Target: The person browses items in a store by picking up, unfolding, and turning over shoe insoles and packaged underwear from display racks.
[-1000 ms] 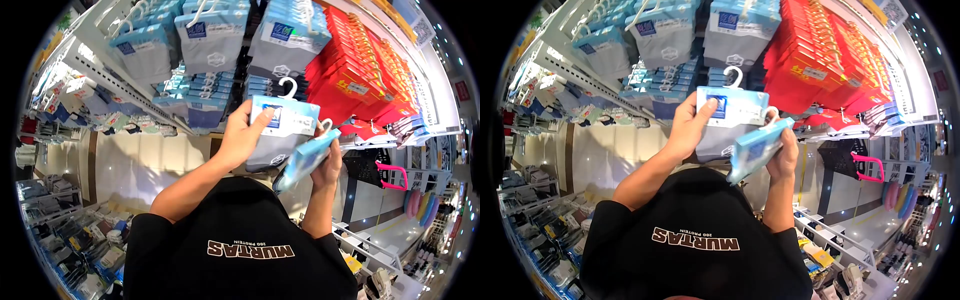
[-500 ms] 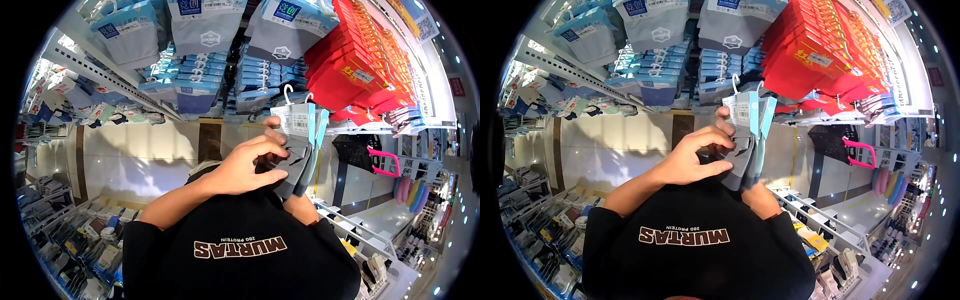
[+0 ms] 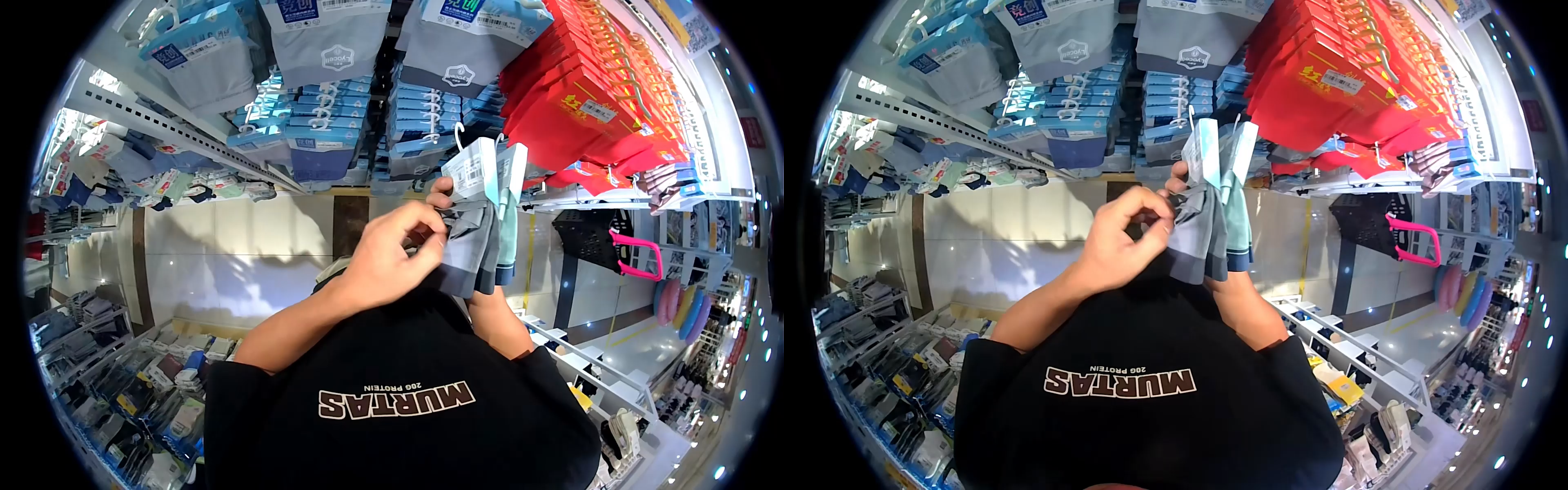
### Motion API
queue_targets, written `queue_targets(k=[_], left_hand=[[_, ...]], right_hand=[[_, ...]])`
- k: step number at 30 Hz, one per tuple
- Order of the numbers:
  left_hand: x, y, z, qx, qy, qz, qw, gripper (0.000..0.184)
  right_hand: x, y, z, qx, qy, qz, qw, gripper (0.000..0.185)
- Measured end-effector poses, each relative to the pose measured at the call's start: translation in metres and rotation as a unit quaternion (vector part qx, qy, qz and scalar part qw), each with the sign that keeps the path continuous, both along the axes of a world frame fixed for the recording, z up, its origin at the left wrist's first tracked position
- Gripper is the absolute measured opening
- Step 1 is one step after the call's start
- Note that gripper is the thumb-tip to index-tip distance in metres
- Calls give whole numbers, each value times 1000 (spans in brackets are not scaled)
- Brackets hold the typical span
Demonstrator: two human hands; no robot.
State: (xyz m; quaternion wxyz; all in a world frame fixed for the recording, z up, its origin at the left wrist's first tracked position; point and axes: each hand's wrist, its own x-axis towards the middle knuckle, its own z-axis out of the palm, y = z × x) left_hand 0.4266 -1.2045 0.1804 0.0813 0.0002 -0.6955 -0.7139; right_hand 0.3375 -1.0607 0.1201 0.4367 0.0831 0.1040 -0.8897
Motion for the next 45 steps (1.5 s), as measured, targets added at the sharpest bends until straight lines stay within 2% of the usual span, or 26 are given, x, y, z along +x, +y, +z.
queue_targets(k=[3,4,5,8,9,10,13,14,15,16,17,18,19,21,24,27,28,29,31,32,33,34,37,38,40,45], left_hand=[[0,-6,-13,124,-15,8,992,7],[-2,-3,-14,95,51,50,993,19],[5,-2,-10,46,86,38,995,41],[8,5,7,-172,169,-28,970,82],[7,8,6,-188,167,-22,968,73],[6,7,2,-198,152,-8,968,65],[3,1,7,-145,136,33,979,36],[2,0,-2,-78,121,31,989,31],[1,0,-5,-10,106,29,994,27],[8,3,-4,126,6,33,991,19],[7,-5,-3,146,-40,15,988,18],[3,-3,-5,242,-51,40,968,19],[-1,1,-10,336,-62,65,938,20],[0,-4,-15,318,-59,49,945,21],[0,-5,-13,361,-51,17,931,19],[-3,2,-2,317,-44,69,945,17],[-4,4,-6,253,-51,101,961,17],[-5,3,-15,246,-38,111,962,17],[-7,-1,-29,210,-47,157,964,19],[-9,-5,-31,257,-49,143,954,22],[-11,-7,-31,305,-55,128,942,25],[-11,-9,-33,353,-61,113,927,28],[-26,-19,-37,247,-6,52,968,39],[-32,-24,-34,167,-7,60,984,45],[-45,-31,-19,142,29,60,988,47],[-64,-36,23,128,79,92,984,45]], right_hand=[[-2,2,-1,-34,-18,21,999,58],[-3,5,1,17,26,15,999,58],[-4,6,3,68,69,12,995,59],[2,2,9,81,-18,-26,996,59],[0,-1,9,83,-19,-41,996,58],[-8,5,-3,-4,-16,3,1000,56],[-7,0,-8,29,-30,-57,997,53],[-3,3,-3,-27,-7,-24,999,53],[-4,1,-2,-21,-31,-20,999,51],[2,4,3,-8,-43,-43,998,50],[8,5,10,4,-55,-66,996,50],[8,4,3,4,-93,-80,992,51],[6,6,-1,-116,-110,-10,987,53],[8,10,2,-125,-131,-12,983,57],[11,6,9,-76,-78,-52,993,61],[13,-1,27,-91,-27,-42,995,64],[12,-3,28,74,15,-99,992,62],[12,0,40,147,127,-90,977,60],[-7,1,36,-31,62,-95,993,60],[-16,4,23,125,196,-137,963,60],[-20,2,39,225,248,-179,925,54],[-25,1,47,237,288,-212,904,49],[-43,-2,60,278,430,-320,797,41],[-48,-4,67,269,455,-330,782,41],[-62,-12,85,255,505,-359,742,41],[-97,-31,106,205,557,-369,715,34]])
